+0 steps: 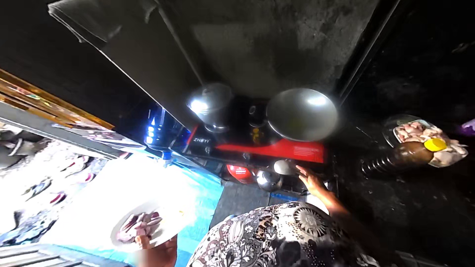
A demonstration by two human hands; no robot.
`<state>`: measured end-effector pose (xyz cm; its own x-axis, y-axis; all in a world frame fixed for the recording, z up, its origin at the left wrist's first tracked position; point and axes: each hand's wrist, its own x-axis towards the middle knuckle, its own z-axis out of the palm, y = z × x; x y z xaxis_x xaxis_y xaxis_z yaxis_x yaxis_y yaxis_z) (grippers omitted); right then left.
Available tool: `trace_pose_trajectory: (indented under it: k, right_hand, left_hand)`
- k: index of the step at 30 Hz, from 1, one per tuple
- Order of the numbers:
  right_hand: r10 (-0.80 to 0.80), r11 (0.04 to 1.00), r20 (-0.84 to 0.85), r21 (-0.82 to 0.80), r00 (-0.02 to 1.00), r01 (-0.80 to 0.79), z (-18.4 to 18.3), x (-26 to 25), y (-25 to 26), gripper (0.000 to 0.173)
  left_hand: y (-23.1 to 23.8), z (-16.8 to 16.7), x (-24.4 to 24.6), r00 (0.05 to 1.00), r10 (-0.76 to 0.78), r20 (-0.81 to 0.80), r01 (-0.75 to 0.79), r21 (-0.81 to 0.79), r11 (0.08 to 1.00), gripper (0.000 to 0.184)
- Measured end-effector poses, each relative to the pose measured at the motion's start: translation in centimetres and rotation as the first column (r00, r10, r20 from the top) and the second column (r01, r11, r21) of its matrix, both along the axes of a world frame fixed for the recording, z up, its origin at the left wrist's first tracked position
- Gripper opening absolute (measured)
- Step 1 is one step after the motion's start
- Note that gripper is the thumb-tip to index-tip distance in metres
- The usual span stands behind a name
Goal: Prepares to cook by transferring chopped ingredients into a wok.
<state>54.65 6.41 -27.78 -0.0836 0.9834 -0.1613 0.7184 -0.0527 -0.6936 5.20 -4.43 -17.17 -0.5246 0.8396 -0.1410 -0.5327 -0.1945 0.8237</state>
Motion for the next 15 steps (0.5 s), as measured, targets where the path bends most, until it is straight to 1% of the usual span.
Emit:
trace_pose_trajectory:
  k: [3, 5, 9, 15]
  right_hand:
    - [0.006, 1.0, -0.026, 0.008, 1.0, -0.005, -0.7, -0.2, 0.0, 0.049]
    - [-0.013, 0.999, -0.057, 0.041, 0.998, 0.016, -0.8, -0.6, 0.5, 0.047]
    - [0.014, 0.999, -0.095, 0.053, 0.995, -0.008, -0.5, -1.5, 0.7, 0.045]
    - [0.058, 0.997, -0.043, 0.043, 0.997, -0.056, -1.5, -2.5, 1.8, 0.045]
  left_hand:
    - [0.2, 2.3, 1.9, 0.996, 0.013, -0.091, -0.015, -0.021, 1.0, 0.04]
    - [0.6, 3.0, 2.1, 0.995, 0.015, -0.1, -0.017, -0.019, 1.0, 0.039]
    - [0.3, 0.9, -0.2, 0.999, 0.001, -0.053, -0.002, -0.021, 1.0, 0.043]
    - [-0.1, 1.5, 0.9, 0.998, 0.036, -0.044, -0.04, -0.095, 0.995, 0.045]
